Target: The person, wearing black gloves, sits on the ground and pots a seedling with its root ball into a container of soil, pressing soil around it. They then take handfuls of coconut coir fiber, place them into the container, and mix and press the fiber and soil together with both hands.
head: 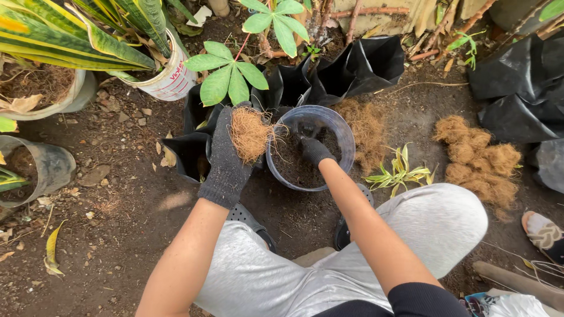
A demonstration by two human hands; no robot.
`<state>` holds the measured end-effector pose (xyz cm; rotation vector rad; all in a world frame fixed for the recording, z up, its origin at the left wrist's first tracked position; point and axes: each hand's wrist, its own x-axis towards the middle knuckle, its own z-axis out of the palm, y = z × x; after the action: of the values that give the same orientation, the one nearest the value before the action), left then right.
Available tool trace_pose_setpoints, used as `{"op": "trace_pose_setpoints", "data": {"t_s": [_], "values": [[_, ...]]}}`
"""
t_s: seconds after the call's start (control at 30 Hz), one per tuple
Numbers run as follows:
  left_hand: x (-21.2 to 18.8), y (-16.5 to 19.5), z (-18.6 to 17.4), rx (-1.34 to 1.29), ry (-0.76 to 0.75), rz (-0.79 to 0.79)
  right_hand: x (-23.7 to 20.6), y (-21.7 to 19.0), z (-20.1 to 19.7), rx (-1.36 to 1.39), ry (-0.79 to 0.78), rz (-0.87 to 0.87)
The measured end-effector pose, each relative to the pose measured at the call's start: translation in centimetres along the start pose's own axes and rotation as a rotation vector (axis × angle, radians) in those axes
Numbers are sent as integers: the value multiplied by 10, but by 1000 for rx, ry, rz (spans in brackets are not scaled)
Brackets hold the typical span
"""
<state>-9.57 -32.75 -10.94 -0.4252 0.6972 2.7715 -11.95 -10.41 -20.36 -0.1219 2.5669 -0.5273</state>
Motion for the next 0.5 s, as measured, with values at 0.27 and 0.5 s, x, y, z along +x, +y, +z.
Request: {"op": "trace_pose_setpoints", "data": {"t_s": [0.27, 0.5], "values": [[5, 9, -4, 16, -26, -1, 14, -5, -1, 177, 122, -61], [19, -1, -13, 43, 45, -62, 17, -28, 16, 219, 44, -223]]}}
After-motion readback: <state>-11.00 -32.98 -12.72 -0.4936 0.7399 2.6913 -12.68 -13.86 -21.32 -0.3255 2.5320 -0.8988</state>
